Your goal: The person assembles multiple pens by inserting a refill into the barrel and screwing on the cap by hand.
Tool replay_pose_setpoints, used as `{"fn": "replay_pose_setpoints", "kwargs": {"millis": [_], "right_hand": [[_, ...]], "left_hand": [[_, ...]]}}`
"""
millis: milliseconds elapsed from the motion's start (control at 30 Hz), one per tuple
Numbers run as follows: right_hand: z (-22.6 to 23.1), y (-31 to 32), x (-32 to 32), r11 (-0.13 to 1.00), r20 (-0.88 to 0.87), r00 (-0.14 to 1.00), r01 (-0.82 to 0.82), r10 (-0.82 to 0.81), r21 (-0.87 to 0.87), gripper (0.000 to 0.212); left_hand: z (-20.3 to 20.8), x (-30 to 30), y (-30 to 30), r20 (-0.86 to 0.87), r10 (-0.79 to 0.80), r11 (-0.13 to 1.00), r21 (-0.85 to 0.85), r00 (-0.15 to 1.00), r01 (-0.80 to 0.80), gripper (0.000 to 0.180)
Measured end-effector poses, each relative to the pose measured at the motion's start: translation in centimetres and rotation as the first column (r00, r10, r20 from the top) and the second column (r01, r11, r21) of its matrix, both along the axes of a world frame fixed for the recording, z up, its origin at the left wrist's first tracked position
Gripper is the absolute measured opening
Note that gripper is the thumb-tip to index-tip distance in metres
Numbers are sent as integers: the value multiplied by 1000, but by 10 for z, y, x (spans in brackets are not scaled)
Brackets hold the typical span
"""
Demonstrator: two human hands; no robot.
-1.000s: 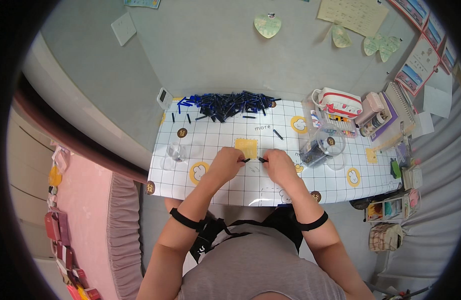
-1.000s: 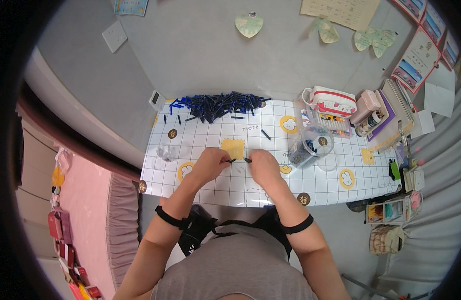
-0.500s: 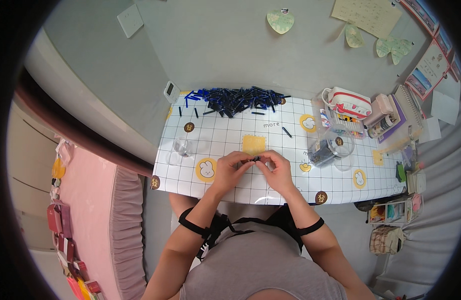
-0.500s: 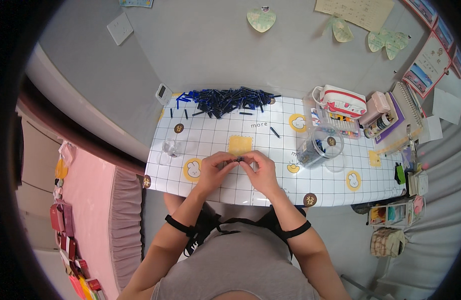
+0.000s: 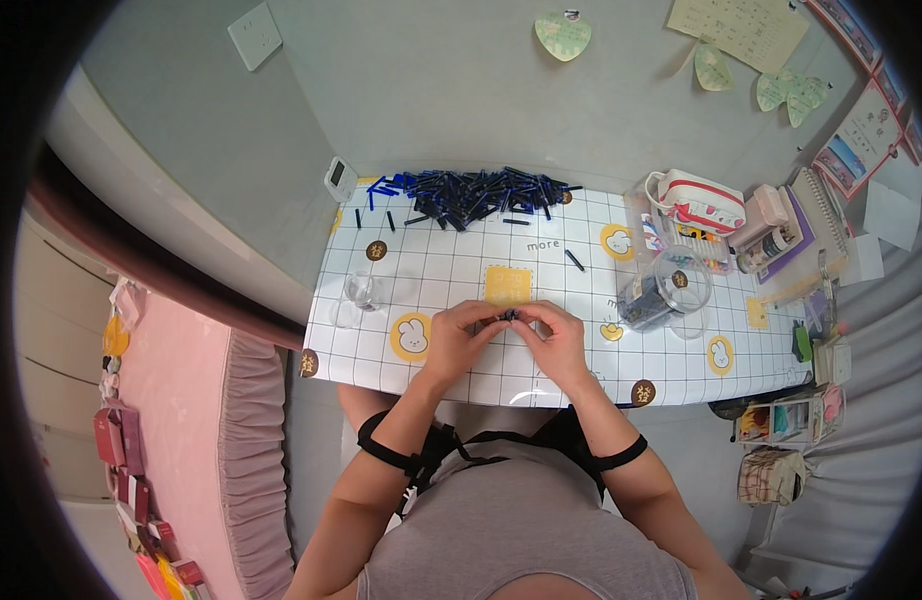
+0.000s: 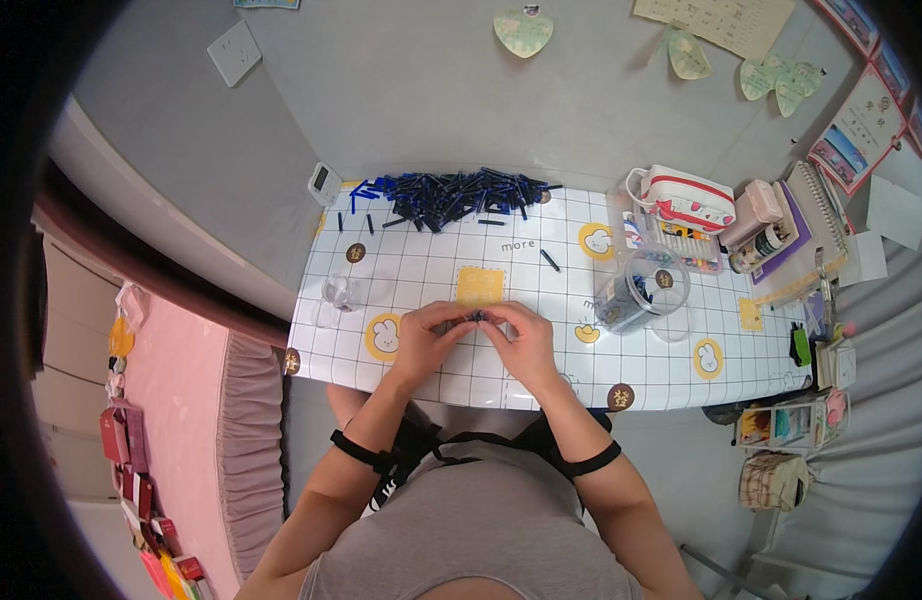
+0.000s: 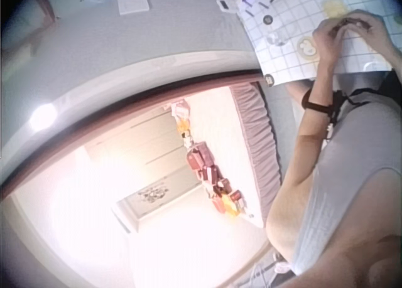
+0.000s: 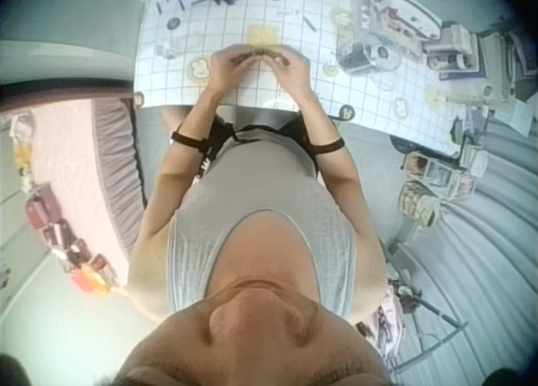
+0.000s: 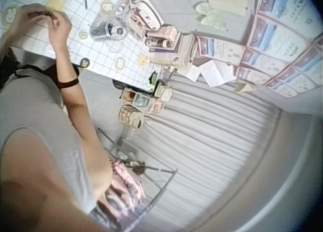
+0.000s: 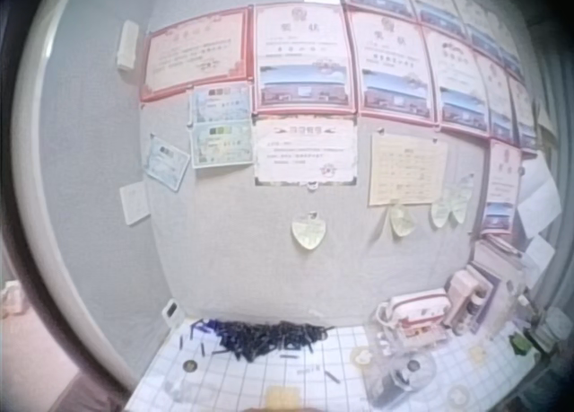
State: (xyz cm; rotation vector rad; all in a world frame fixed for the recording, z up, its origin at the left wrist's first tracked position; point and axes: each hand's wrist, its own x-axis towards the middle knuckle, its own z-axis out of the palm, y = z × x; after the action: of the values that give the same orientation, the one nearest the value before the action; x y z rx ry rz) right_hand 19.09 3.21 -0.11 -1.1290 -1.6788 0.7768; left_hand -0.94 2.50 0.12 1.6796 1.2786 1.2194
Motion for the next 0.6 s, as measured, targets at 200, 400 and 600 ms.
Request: {"fn": "replay_pose_setpoints", "kwargs": {"millis": [200,400,600], "right_hand": [[-7,1,-1,1000,-20,1000,4,-4,31,27],[-10,2,-4,999,-28,999,20,-19,34,25],[-9,1,-2,999,1,1000,22,-22,25,24]], "left_hand": [[5,1,-1,-4,0,1000,-13,1000,0,28],[-2,0,-1,-13,28,999,38,1000,-27,26],[5,0,-2,-13,-20,1000,-11,1000,19,21]]}}
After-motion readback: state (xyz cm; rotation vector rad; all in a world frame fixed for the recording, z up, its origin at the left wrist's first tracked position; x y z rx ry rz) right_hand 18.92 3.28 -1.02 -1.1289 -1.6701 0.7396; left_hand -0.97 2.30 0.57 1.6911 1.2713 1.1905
